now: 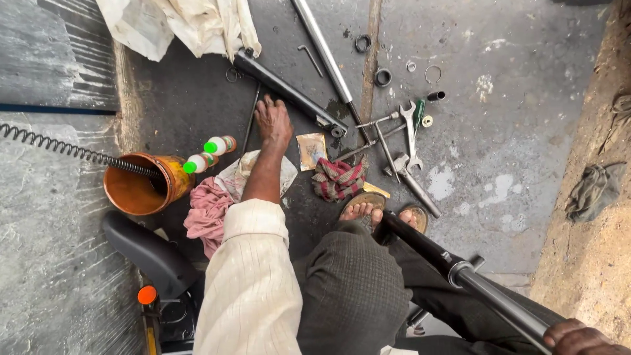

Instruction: Cleaning, oiling, and reassembling the front fork suspension of a motorcycle.

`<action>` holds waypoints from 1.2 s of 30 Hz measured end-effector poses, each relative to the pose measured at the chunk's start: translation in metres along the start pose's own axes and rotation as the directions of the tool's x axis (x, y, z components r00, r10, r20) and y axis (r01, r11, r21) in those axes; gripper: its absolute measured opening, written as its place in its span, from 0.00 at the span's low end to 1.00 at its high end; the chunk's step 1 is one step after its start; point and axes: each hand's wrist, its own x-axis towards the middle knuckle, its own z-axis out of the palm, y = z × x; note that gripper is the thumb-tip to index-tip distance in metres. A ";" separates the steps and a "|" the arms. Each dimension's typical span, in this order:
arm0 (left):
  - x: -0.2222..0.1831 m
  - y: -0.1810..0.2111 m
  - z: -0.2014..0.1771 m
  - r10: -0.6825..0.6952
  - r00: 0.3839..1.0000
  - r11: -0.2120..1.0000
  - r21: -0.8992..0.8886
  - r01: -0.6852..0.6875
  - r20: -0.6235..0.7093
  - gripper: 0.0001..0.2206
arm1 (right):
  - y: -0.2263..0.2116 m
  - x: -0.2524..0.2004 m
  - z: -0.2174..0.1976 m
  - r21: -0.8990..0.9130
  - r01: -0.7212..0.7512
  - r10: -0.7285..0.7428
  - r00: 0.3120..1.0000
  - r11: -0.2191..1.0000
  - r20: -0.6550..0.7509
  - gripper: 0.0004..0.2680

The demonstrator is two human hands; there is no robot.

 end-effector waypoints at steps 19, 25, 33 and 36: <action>-0.071 0.021 0.043 0.222 0.948 0.971 -0.135 -0.195 0.228 0.43 | -0.050 0.032 0.113 -0.087 0.251 -0.263 0.947 0.964 -0.186 0.14; -0.070 0.028 0.034 0.180 0.961 0.983 -0.018 -0.180 0.209 0.40 | -0.057 0.046 0.113 -0.078 0.412 -0.418 0.877 0.908 -0.239 0.17; -0.071 0.024 0.056 0.181 0.972 0.982 -0.085 -0.170 0.147 0.44 | -0.005 0.031 0.075 -0.076 0.372 -0.376 0.926 0.925 -0.045 0.16; -0.074 0.032 0.036 0.181 0.970 0.972 -0.179 -0.151 0.165 0.44 | 0.017 0.030 0.069 -0.053 0.350 -0.354 0.929 0.935 -0.106 0.18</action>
